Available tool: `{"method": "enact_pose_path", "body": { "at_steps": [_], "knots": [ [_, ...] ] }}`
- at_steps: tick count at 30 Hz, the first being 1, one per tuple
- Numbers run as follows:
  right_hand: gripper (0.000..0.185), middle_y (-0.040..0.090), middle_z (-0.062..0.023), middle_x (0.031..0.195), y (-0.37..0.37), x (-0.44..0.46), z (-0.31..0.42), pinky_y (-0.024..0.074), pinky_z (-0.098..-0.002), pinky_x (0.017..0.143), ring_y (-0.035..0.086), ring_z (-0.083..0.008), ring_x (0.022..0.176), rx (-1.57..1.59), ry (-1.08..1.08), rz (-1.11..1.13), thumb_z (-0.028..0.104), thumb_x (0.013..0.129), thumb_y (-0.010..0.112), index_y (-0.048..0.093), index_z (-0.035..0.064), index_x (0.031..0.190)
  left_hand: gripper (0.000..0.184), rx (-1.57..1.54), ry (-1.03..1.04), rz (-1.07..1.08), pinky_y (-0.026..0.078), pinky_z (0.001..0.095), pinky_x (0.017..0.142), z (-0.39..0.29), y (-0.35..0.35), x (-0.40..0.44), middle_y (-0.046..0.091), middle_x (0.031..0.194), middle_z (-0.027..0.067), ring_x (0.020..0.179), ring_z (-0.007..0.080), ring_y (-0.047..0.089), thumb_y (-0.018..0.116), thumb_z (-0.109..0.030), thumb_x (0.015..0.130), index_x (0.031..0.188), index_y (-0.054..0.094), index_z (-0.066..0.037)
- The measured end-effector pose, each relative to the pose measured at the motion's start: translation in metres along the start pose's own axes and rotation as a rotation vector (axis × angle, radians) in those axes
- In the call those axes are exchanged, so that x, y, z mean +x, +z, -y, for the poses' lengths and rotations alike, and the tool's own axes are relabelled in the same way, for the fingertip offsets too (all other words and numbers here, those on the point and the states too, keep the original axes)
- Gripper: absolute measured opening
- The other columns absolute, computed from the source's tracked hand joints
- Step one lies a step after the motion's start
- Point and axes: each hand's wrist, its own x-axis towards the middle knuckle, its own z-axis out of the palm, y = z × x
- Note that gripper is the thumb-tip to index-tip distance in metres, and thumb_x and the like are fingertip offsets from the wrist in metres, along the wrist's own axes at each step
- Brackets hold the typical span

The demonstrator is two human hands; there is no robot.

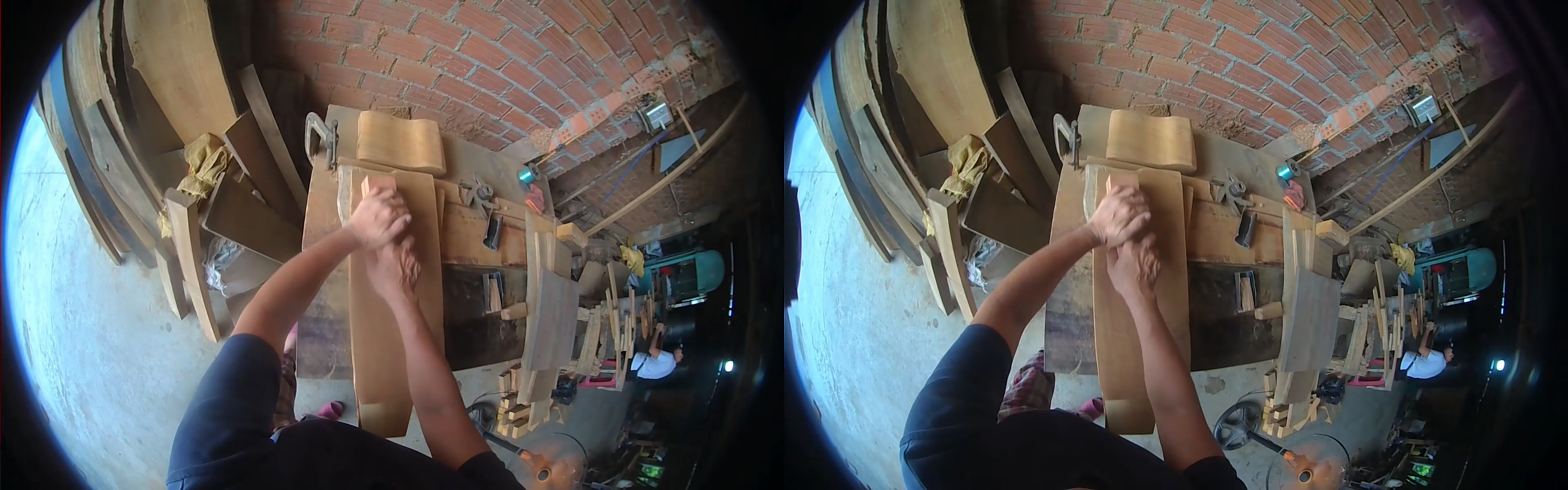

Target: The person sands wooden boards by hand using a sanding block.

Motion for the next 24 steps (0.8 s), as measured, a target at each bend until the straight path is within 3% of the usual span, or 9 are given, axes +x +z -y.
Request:
{"method": "enact_pose_path", "body": {
  "at_steps": [2, 6, 8, 13, 17, 19, 20, 21, 24],
  "knots": [
    [0.047, 0.051, -0.0307, 0.114, -0.002, 0.047, 0.007, 0.051, -0.0534, 0.079, 0.061, -0.0458, 0.095, 0.005, 0.002, 0.015, 0.036, 0.09, 0.06, 0.055, 0.0003, 0.121, 0.037, 0.08, -0.018, 0.02, 0.037, 0.0423, 0.095, 0.037, -0.003, 0.03, 0.067, 0.107, 0.0116, 0.11, 0.0288, 0.055, 0.045, -0.032, 0.092, 0.098, 0.069, -0.005],
    [0.036, 0.054, -0.0267, 0.106, 0.002, 0.081, 0.004, 0.0542, -0.0506, 0.076, 0.064, -0.0434, 0.088, -0.026, -0.008, -0.058, 0.032, 0.088, 0.064, 0.064, 0.0057, 0.111, 0.037, 0.103, -0.112, 0.121, 0.036, 0.0421, 0.096, 0.047, -0.006, 0.051, 0.067, 0.109, 0.0109, 0.111, 0.0258, 0.055, 0.044, -0.032, 0.095, 0.1, 0.07, -0.007],
    [0.036, 0.055, -0.0267, 0.106, 0.001, 0.066, 0.004, 0.0541, -0.0509, 0.076, 0.064, -0.0431, 0.089, -0.012, -0.002, -0.064, 0.033, 0.088, 0.064, 0.064, 0.0055, 0.111, 0.035, 0.134, -0.161, -0.012, 0.035, 0.0419, 0.099, 0.033, -0.002, 0.037, 0.066, 0.11, 0.0101, 0.112, 0.0251, 0.056, 0.045, -0.032, 0.096, 0.1, 0.069, -0.008],
    [0.041, 0.053, -0.0274, 0.106, 0.007, -0.071, -0.008, 0.0542, -0.0511, 0.073, 0.064, -0.0426, 0.082, 0.02, 0.0, -0.03, 0.038, 0.089, 0.062, 0.062, 0.0045, 0.113, 0.031, 0.077, -0.118, 0.05, 0.034, 0.043, 0.1, -0.072, -0.01, -0.046, 0.064, 0.11, 0.0079, 0.115, 0.0247, 0.053, 0.047, -0.032, 0.097, 0.101, 0.068, -0.009],
    [0.053, 0.051, -0.0314, 0.113, 0.012, -0.227, -0.022, 0.0533, -0.0512, 0.074, 0.064, -0.0429, 0.086, -0.039, 0.092, 0.123, 0.041, 0.089, 0.062, 0.058, -0.0018, 0.121, 0.028, 0.016, -0.055, 0.102, 0.035, 0.0462, 0.096, -0.19, -0.006, -0.144, 0.062, 0.109, 0.0116, 0.114, 0.0295, 0.051, 0.049, -0.032, 0.095, 0.096, 0.066, -0.009],
    [0.063, 0.052, -0.0328, 0.113, 0.019, -0.302, -0.029, 0.0524, -0.0513, 0.073, 0.063, -0.0431, 0.087, -0.055, -0.01, -0.026, 0.043, 0.088, 0.062, 0.052, -0.006, 0.126, 0.029, -0.038, -0.032, 0.112, 0.035, 0.0475, 0.099, -0.244, -0.007, -0.187, 0.061, 0.104, 0.0092, 0.114, 0.0285, 0.051, 0.05, -0.036, 0.094, 0.092, 0.066, -0.012],
    [0.064, 0.052, -0.0327, 0.112, 0.031, -0.334, -0.042, 0.0521, -0.0513, 0.073, 0.063, -0.0435, 0.085, -0.061, -0.1, -0.074, 0.043, 0.088, 0.063, 0.05, -0.0064, 0.127, 0.029, -0.064, -0.039, 0.224, 0.034, 0.0466, 0.099, -0.264, -0.012, -0.201, 0.06, 0.101, 0.0073, 0.114, 0.0271, 0.052, 0.051, -0.038, 0.094, 0.092, 0.066, -0.013],
    [0.066, 0.052, -0.0325, 0.111, 0.041, -0.348, -0.051, 0.0518, -0.0513, 0.072, 0.062, -0.0439, 0.084, -0.067, -0.191, -0.122, 0.044, 0.088, 0.063, 0.049, -0.0068, 0.128, 0.029, -0.093, -0.031, 0.187, 0.034, 0.0454, 0.099, -0.275, -0.01, -0.213, 0.06, 0.099, 0.0057, 0.114, 0.0248, 0.053, 0.052, -0.038, 0.095, 0.09, 0.066, -0.013],
    [0.065, 0.052, -0.0304, 0.109, 0.033, -0.333, -0.038, 0.052, -0.0508, 0.07, 0.063, -0.0433, 0.082, -0.087, -0.162, -0.106, 0.042, 0.088, 0.063, 0.047, -0.0061, 0.128, 0.027, -0.165, -0.042, 0.188, 0.035, 0.0442, 0.099, -0.264, -0.015, -0.204, 0.061, 0.097, 0.0043, 0.114, 0.0233, 0.053, 0.052, -0.035, 0.094, 0.087, 0.066, -0.013]
  ]
}}
